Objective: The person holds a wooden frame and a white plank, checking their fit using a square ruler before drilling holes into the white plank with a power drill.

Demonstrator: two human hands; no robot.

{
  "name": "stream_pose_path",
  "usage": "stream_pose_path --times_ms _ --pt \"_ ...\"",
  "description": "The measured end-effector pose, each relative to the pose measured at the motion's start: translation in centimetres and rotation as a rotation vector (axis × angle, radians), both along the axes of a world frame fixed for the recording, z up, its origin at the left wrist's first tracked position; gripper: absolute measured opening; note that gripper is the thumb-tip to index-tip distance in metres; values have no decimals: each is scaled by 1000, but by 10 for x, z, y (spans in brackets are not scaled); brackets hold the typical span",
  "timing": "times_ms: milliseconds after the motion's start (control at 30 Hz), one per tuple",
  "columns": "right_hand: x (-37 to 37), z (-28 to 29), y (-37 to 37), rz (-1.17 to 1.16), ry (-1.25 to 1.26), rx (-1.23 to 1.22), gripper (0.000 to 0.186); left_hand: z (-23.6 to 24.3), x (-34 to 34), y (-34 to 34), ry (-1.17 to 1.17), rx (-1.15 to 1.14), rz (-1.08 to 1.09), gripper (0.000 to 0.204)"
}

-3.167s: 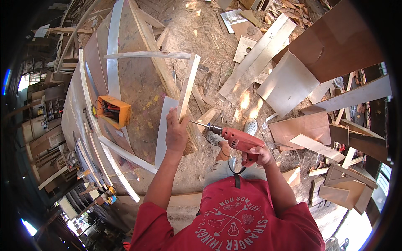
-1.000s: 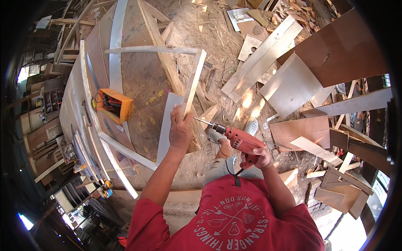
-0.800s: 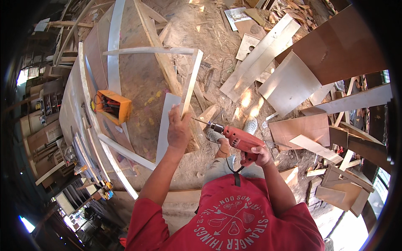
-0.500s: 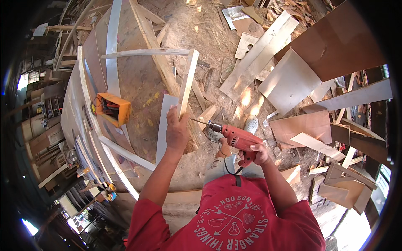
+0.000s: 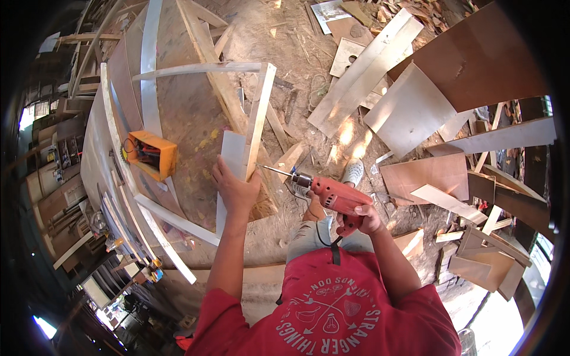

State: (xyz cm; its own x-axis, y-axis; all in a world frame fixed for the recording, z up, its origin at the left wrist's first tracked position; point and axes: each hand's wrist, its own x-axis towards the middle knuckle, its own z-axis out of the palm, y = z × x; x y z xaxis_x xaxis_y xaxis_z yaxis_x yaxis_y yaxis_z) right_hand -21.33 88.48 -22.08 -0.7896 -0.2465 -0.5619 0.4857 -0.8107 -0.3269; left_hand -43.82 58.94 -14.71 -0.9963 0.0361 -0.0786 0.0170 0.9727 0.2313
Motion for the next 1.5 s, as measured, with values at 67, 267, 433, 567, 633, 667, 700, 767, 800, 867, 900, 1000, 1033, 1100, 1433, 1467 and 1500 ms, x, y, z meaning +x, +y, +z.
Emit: stream_pose_path --times_ms 67,267,433,567,633,667,700,767,800,867,900,1000,1033,1100,1433,1467,1500 --pt "2 -2 0 8 -17 -14 74 4 -2 3 -18 7 27 103" --pt "-6 12 3 55 23 126 78 2 -3 -2 -15 34 -13 101" --pt "-9 20 8 83 45 189 81 -6 -1 -6 54 66 -79 101" --pt "-17 29 16 143 67 250 79 -5 -1 -6 61 71 -65 100" --pt "-9 19 16 161 -56 86 78 -1 -1 -2 56 37 -40 99" --pt "-10 20 13 170 -51 89 78 -2 -2 -2 62 38 -31 99" --pt "-12 22 9 124 -57 47 78 -3 -2 -2 55 39 -28 99" --pt "-13 23 5 95 -60 9 77 -3 -2 -3 53 43 -9 100" --pt "-10 19 6 95 -58 -1 78 -3 -2 -4 48 56 -5 100" --pt "-6 14 5 83 -87 -15 79 -2 -2 -4 45 73 13 99" --pt "-4 14 4 95 -86 -11 79 -2 -3 -4 50 93 1 99" --pt "-2 13 3 39 -98 3 83 -2 -3 -5 75 105 -1 99" --pt "-2 13 3 51 -97 6 83 -2 -3 -5 92 96 -7 98" --pt "-5 15 3 38 -87 5 83 0 -3 -6 82 111 7 98" --pt "-2 8 -5 57 -167 -43 85 5 -6 -7 60 122 2 99" --pt "-2 7 -5 44 -149 -34 82 6 -6 -6 59 127 0 99" --pt "-1 6 -6 31 -131 -24 81 7 -7 -6 39 110 4 99"
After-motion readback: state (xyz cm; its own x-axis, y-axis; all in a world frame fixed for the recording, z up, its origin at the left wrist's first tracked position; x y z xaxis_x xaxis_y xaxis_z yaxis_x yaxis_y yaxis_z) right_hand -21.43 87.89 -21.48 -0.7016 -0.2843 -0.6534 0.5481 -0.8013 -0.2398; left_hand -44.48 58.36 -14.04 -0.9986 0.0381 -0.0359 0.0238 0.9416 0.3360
